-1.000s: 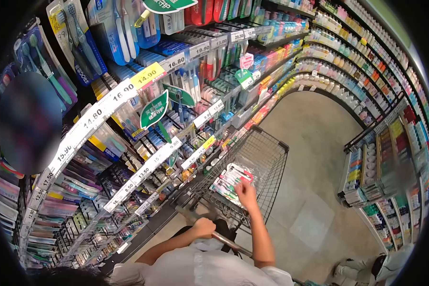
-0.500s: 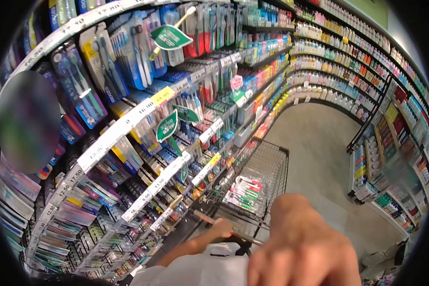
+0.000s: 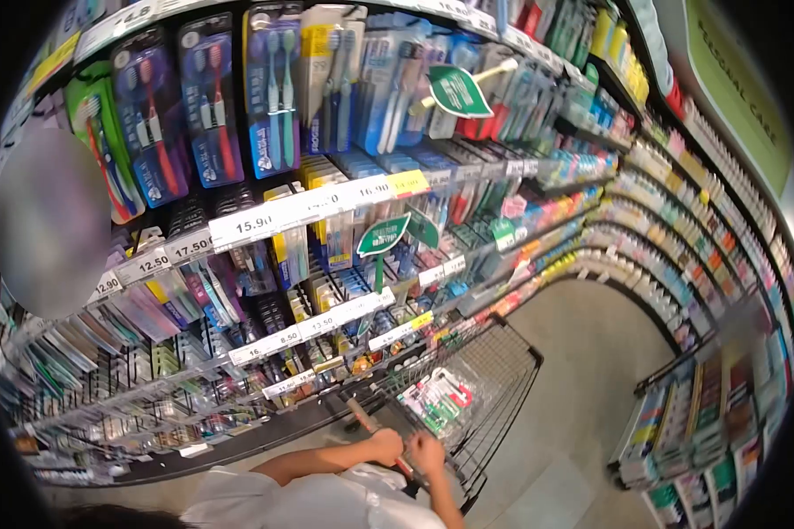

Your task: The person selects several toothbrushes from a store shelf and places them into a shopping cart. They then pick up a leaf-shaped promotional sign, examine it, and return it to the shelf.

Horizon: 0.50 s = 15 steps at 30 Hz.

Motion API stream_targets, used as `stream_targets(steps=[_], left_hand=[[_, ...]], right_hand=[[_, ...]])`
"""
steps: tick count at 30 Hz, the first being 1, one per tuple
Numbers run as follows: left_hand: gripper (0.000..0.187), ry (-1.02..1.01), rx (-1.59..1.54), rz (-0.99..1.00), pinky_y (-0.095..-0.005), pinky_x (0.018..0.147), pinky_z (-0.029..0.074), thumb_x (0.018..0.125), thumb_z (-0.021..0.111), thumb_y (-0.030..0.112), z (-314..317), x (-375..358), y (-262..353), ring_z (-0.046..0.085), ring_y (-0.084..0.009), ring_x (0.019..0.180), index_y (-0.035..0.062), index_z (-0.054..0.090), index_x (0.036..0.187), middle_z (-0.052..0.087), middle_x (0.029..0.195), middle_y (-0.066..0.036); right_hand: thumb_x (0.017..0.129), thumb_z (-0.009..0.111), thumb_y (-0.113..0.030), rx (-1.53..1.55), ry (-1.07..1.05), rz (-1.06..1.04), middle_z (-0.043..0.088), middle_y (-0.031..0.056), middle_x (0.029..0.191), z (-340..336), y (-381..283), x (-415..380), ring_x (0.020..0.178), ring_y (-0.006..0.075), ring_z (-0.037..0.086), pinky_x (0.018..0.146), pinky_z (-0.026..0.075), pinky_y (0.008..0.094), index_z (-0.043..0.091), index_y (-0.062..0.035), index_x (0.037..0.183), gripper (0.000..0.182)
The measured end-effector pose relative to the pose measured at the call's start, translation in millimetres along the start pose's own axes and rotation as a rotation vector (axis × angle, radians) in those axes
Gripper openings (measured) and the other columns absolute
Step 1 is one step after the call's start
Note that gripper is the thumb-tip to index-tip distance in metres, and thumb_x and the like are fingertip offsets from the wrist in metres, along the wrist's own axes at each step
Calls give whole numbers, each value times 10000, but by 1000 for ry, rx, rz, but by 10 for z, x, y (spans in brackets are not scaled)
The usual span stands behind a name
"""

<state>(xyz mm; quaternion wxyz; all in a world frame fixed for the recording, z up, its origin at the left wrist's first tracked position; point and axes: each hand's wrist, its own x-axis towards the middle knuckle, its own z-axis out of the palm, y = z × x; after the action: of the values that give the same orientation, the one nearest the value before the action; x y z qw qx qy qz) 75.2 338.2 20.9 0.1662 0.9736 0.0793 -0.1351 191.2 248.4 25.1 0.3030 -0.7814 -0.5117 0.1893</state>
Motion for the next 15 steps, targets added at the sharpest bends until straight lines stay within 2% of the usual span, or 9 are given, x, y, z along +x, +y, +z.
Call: stream_targets(steps=[2,4,5,8,9,15], left_hand=[[239,57,-9,13,-399,633,492,624,602,259,81,13,-21,623,-307,699,37,658,694,631,730,-165],[242,-1,-37,11,-404,634,491,625,610,261,11,-17,15,621,-314,702,33,656,694,628,728,-172],[257,-40,-22,16,-405,659,484,674,602,266,-40,-46,34,621,-308,749,21,651,737,630,768,-176],[265,-60,-19,54,-406,656,484,668,610,272,23,-19,7,621,-308,742,20,648,739,628,755,-173],[254,-85,-38,46,-403,650,485,660,609,255,-53,-39,31,621,-305,732,19,647,743,627,753,-173],[208,-122,-53,59,-386,622,490,616,608,198,12,157,-39,621,-294,693,18,638,716,625,722,-166]], right_hand=[[799,477,-294,-100,-3,203,591,225,706,393,449,-229,674,399,579,624,464,455,615,-56,781,276],[766,496,-232,-83,77,211,574,215,645,451,470,-318,612,369,583,573,452,446,616,-16,729,251],[770,485,-270,-131,38,239,577,223,659,423,433,-302,638,385,579,607,456,457,616,-15,729,290],[770,477,-302,-142,-75,252,588,228,704,462,471,-263,671,389,581,636,457,467,631,-30,742,314],[769,472,-327,-99,-134,267,597,221,744,479,494,-257,692,386,584,653,457,468,644,-58,798,320],[771,464,-329,-55,-294,349,612,196,794,383,539,-118,748,371,589,673,461,446,636,-83,876,317]])
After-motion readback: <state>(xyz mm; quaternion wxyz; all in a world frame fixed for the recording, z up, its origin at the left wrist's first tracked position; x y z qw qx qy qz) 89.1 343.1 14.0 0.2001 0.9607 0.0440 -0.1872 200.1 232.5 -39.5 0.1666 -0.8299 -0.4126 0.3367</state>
